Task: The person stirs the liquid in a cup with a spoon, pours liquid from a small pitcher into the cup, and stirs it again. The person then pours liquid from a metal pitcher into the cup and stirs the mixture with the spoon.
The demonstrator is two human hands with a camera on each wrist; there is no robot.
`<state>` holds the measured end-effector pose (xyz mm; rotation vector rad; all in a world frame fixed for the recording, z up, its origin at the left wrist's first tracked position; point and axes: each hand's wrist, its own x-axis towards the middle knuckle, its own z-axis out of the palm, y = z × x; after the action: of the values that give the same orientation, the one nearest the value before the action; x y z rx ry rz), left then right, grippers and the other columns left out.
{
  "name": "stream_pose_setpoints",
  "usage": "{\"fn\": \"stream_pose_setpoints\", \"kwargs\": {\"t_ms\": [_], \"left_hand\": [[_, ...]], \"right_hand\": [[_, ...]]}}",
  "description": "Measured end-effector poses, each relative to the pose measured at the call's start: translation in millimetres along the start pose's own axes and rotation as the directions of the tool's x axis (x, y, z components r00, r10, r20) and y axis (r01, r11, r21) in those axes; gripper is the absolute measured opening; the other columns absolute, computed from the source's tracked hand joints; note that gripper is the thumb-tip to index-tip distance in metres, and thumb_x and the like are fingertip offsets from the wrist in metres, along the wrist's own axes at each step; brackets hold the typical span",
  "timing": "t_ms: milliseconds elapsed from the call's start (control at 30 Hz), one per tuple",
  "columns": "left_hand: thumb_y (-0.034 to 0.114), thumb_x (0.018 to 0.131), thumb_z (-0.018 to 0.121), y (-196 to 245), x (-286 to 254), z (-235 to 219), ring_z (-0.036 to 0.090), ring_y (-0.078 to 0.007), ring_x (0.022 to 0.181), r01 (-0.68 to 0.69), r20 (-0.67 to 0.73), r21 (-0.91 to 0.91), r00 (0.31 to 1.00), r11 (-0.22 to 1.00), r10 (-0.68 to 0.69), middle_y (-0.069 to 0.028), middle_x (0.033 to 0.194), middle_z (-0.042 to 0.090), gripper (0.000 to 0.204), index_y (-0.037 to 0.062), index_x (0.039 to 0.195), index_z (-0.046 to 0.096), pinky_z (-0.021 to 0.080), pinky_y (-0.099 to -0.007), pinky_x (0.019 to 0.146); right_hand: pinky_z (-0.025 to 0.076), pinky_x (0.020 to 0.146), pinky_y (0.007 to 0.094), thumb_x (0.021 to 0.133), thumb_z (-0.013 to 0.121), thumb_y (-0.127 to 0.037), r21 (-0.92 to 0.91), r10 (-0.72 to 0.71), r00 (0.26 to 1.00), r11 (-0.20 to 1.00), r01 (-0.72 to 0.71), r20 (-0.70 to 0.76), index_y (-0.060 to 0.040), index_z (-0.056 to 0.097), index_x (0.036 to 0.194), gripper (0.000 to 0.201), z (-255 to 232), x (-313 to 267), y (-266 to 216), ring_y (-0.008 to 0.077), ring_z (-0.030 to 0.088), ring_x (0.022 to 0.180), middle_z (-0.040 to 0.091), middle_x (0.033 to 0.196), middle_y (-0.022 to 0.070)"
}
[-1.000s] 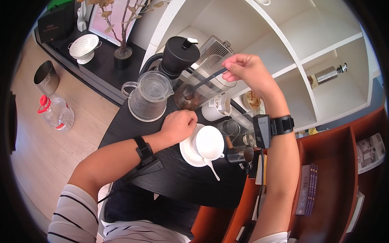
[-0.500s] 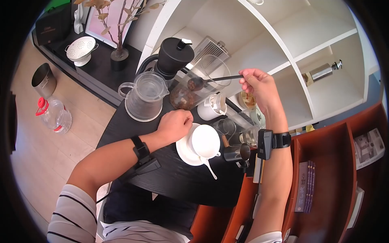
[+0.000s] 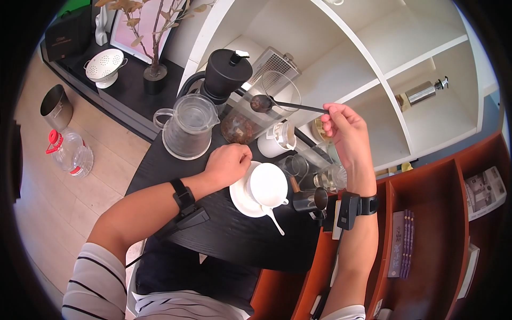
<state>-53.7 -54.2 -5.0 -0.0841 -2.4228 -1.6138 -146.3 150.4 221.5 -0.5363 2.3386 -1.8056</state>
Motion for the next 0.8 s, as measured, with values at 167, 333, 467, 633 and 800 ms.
{"fn": "stream_pose_setpoints", "kwargs": {"t_ms": [167, 333, 467, 633, 800], "left_hand": [[0.017, 0.093, 0.065, 1, 0, -1, 0.074, -0.0403, 0.089, 0.008, 0.004, -0.005, 1.000, 1.000, -0.008, -0.0171, 0.096, 0.077, 0.017, 0.0052, 0.097, 0.077, 0.058, -0.0517, 0.080], [0.017, 0.093, 0.066, 0, 0, -1, 0.074, -0.0396, 0.089, 0.004, 0.009, -0.004, 1.000, 1.000, -0.004, -0.0169, 0.096, 0.077, 0.017, 0.0053, 0.097, 0.077, 0.058, -0.0512, 0.080], [0.018, 0.094, 0.066, 0, 0, 0, 0.074, -0.0395, 0.089, -0.002, 0.004, 0.001, 1.000, 1.000, 0.002, -0.0168, 0.096, 0.077, 0.017, 0.0053, 0.097, 0.077, 0.058, -0.0511, 0.079], [0.018, 0.093, 0.066, 2, 1, -2, 0.075, -0.0392, 0.089, 0.028, 0.029, 0.011, 0.999, 1.000, -0.028, -0.0171, 0.095, 0.077, 0.017, 0.0054, 0.098, 0.077, 0.058, -0.0509, 0.080], [0.018, 0.094, 0.066, 0, 1, -1, 0.075, -0.0392, 0.088, 0.006, 0.008, 0.009, 1.000, 1.000, -0.006, -0.0168, 0.093, 0.077, 0.017, 0.0059, 0.098, 0.077, 0.058, -0.0511, 0.079]], "right_hand": [[0.051, 0.070, 0.0244, 0.110, 0.063, -0.014, 0.066, 0.032, 0.999, 0.997, -0.034, 0.025, 0.0054, 0.069, 0.122, 0.023, -4, -13, -1, 0.0113, 0.065, 0.076, 0.074, 0.094, 0.0070], [0.055, 0.074, 0.0248, 0.111, 0.063, -0.014, 0.089, -0.006, 0.999, 0.996, 0.009, -0.032, 0.0055, 0.068, 0.124, 0.025, -1, -27, 2, 0.0121, 0.069, 0.081, 0.076, 0.100, 0.0096], [0.058, 0.081, 0.0241, 0.110, 0.065, -0.014, 0.114, 0.007, 0.994, 0.993, 0.005, -0.110, 0.0049, 0.067, 0.129, 0.027, 7, -44, -1, 0.0127, 0.072, 0.088, 0.077, 0.105, 0.0114], [0.060, 0.085, 0.0238, 0.109, 0.065, -0.012, 0.210, -0.009, 0.984, 0.977, 0.047, -0.178, 0.0044, 0.065, 0.132, 0.027, 7, -60, 9, 0.0136, 0.073, 0.092, 0.077, 0.108, 0.0127], [0.062, 0.086, 0.0269, 0.110, 0.064, -0.011, 0.195, -0.081, 0.942, 0.969, 0.151, -0.327, 0.0054, 0.064, 0.132, 0.027, 16, -81, 18, 0.0164, 0.074, 0.092, 0.076, 0.110, 0.0155]]}}
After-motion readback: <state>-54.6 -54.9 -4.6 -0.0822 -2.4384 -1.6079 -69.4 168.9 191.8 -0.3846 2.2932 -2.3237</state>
